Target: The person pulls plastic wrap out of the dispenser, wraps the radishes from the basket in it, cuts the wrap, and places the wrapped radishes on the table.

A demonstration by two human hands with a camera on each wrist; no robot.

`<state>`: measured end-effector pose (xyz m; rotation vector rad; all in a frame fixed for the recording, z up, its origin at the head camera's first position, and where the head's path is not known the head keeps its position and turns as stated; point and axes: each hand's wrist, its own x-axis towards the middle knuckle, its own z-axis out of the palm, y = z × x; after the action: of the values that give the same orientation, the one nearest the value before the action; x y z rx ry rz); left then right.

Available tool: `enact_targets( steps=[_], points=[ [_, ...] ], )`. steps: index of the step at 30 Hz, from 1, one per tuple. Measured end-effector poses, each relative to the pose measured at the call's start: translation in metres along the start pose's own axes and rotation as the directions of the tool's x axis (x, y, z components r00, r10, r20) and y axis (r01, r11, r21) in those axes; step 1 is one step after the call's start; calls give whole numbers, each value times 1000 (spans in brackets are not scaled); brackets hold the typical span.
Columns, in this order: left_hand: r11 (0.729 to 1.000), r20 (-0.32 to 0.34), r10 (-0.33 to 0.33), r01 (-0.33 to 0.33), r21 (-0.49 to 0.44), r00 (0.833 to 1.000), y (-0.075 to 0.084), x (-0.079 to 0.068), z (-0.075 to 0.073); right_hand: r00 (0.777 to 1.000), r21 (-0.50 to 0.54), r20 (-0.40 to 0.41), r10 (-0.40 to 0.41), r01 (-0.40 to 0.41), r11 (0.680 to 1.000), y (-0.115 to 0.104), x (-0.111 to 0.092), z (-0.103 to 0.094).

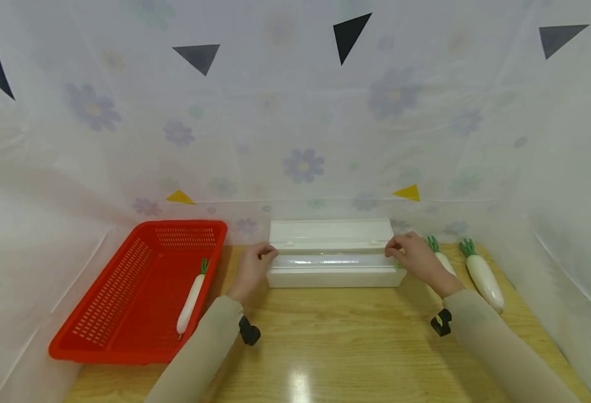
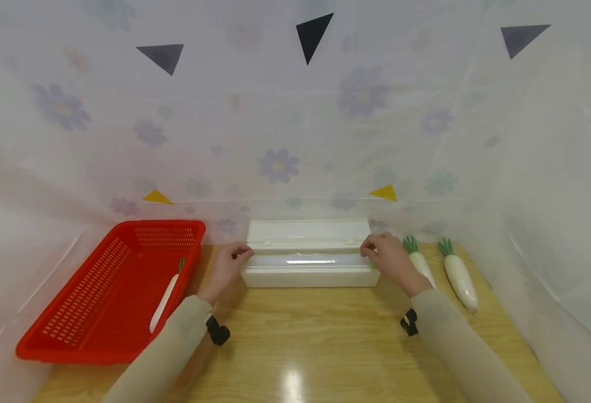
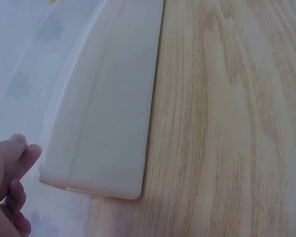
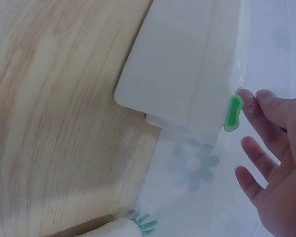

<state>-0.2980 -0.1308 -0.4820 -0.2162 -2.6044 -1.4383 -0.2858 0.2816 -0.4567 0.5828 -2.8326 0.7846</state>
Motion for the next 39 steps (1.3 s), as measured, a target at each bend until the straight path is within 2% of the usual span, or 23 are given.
enact_targets(
  steps=[3, 8, 14, 19, 28, 31, 36, 39],
  points=[
    [999, -9, -32, 32, -33, 999, 3, 2, -2, 1000, 6, -22, -10, 10, 1000, -1, 1, -5],
    [997, -38, -23, 20, -74, 999, 5, 5, -4, 999, 24, -29, 24, -24, 999, 1, 4, -11],
    [995, -39, -25, 22, -93, 999, 6, 7, -6, 998, 106, 41, 53, -57, 993, 7, 5, -15],
    [996, 11, -31, 32, -83, 999, 8, 7, -9, 994, 153, 87, 63, -76, 985, 6, 2, -14],
    [997, 118, 44, -37, -62, 992, 2, 4, -10, 994, 134, 31, 101, -105, 985, 8, 0, -8],
    [998, 112, 23, -16, -64, 993, 1, 3, -10, 990, 166, 33, 135, -139, 976, 10, -1, -8],
    [991, 109, -55, 68, -118, 992, 1, 3, -11, 979, 237, 40, 198, -201, 950, 11, -4, -8],
    [983, 118, -66, 85, -160, 991, 0, 3, -11, 975, 256, 45, 220, -224, 940, 11, -6, -8]
  ],
)
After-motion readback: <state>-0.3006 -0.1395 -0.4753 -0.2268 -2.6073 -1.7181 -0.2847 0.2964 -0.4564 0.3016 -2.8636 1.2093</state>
